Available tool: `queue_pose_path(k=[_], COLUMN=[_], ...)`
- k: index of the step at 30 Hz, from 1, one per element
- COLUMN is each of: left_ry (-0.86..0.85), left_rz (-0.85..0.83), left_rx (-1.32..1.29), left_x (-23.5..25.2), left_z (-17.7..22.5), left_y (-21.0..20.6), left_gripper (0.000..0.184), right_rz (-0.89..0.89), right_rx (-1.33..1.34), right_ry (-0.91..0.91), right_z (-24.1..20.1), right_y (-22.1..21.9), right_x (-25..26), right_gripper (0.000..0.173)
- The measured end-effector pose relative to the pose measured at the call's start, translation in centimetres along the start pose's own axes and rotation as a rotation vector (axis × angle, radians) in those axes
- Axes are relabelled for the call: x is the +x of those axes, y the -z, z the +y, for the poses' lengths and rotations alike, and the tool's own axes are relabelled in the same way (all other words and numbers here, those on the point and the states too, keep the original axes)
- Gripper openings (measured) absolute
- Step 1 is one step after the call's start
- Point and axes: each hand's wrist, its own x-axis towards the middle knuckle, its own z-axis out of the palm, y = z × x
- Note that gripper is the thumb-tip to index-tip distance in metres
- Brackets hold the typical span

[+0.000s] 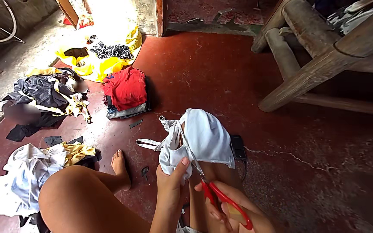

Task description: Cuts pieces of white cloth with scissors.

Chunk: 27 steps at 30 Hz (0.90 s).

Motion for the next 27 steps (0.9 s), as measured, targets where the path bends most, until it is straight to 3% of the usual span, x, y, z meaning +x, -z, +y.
queue_pose_path(k=[5, 14, 22, 27], left_ry=[0.041, 0.048, 0.07, 0.066], left_rz=[-0.062, -0.094, -0.144, -0.137], left_rx=[-0.033, -0.011, 0.0, -0.014], left_x=[-0.1, 0.3, 0.1, 0.2], left_z=[0.2, 0.5, 0.4, 0.8], left_y=[0.6, 1.3, 1.7, 2.1], left_gripper=[0.015, 0.022, 0.028, 0.027], right_rz=[0.009, 0.154, 0.054, 0.035], right_rx=[0.08, 0.107, 0.29, 0.245], right_ry=[0.003, 0.049, 0.042, 0.078], right_z=[0.4, 0.3, 0.8, 0.2], right_y=[-0.5, -2.3, -1.7, -1.4], right_x=[1.0, 1.2, 1.9, 2.1], right_gripper=[0.044, 0.028, 0.036, 0.032])
